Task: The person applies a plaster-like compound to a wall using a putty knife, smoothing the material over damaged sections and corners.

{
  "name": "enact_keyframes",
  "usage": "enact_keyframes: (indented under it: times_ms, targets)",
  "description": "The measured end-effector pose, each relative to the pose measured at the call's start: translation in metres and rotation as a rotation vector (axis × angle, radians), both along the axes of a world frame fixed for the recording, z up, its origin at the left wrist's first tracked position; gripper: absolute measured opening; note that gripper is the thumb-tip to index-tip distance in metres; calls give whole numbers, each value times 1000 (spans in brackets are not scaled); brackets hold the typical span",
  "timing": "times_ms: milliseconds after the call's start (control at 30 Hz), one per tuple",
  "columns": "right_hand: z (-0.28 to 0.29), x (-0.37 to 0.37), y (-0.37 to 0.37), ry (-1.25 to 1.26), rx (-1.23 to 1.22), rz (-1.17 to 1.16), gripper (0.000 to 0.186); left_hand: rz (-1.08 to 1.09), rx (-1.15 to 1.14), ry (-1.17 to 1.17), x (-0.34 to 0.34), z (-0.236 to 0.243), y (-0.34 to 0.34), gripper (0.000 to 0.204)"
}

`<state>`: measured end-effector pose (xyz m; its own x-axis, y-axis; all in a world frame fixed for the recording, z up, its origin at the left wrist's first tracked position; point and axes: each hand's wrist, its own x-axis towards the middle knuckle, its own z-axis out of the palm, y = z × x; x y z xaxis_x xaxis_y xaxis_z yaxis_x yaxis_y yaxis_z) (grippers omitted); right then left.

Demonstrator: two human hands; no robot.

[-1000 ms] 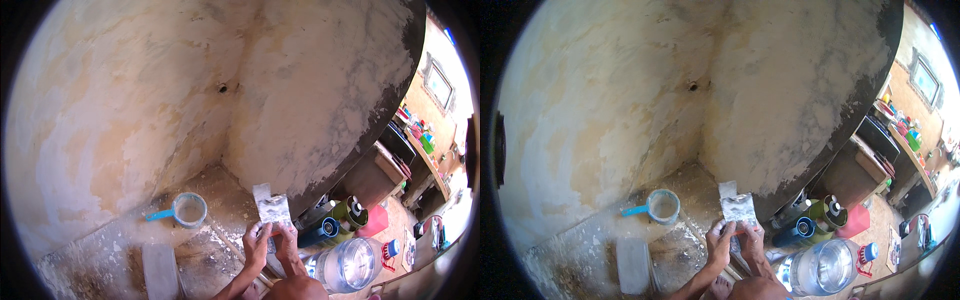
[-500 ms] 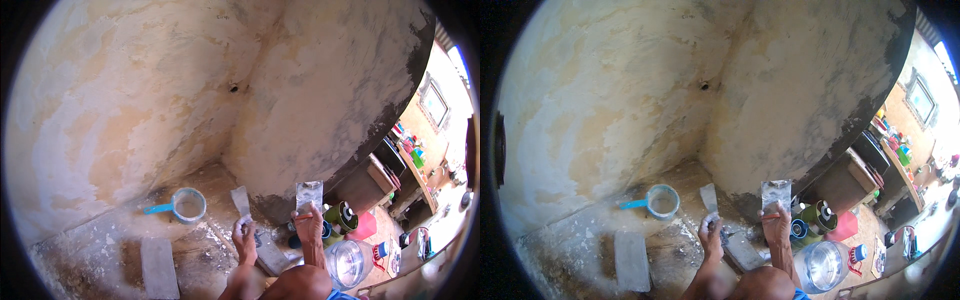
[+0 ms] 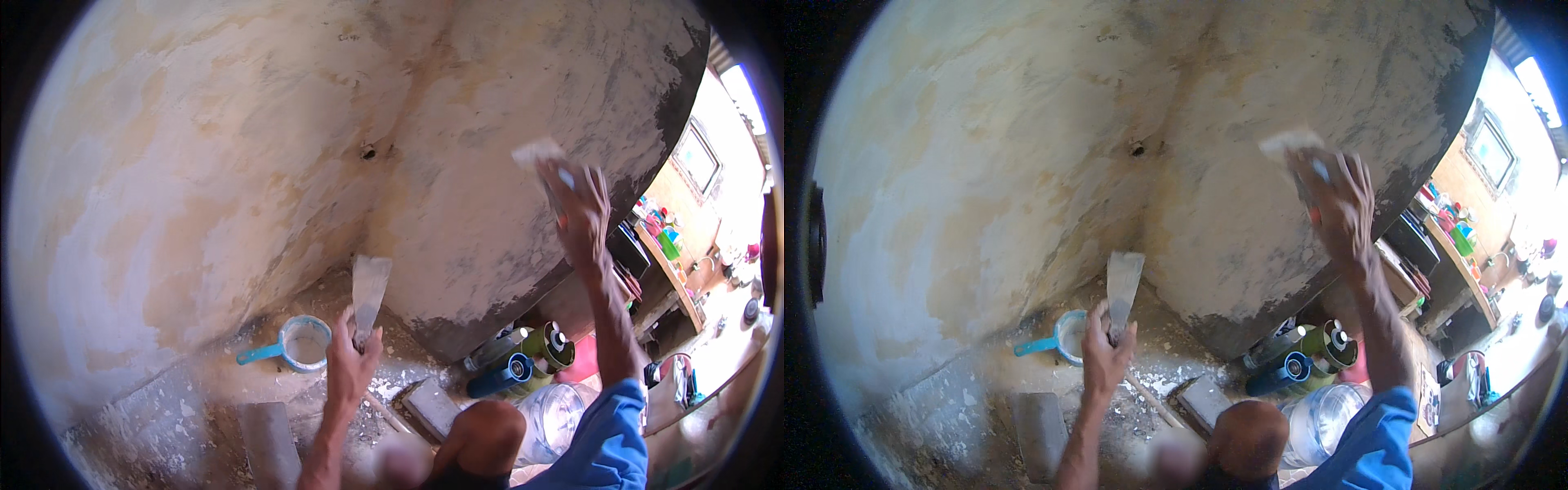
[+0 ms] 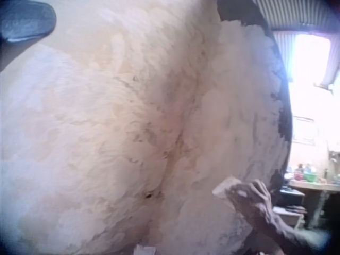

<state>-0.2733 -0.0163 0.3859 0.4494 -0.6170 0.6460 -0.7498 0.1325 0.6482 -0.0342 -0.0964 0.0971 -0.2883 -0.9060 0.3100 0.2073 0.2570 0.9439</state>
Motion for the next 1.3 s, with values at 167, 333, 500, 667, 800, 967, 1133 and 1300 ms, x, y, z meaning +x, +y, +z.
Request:
enact_keyframes:
  times_ms: [167,333,500,667,800,967,1133,1300]
  targets:
    - [73,-63,-70,380,62,-188,58,-131,-365,-323,5,100,-56,55]
    - [98,-107,-117,539,39,-237,60,-100,-105,10,15,113,-59,56]
    - [80,-106,-134,527,50,-514,65,-165,-180,179,-8,84,-67,54]
    - [59,-96,-101,506,151,-679,61,-217,-85,172,4,82,-72,54]
    - [77,-69,-104,517,124,-617,53,-226,-63,177,11,81,-76,52]
    - [121,-80,-140,556,60,-444,46,-244,-119,185,6,83,-74,52]
    - [102,-85,-137,554,205,-597,47,-270,-91,214,5,75,-79,52]
    - [88,-65,-106,565,329,-649,32,-265,-63,191,10,76,-85,54]
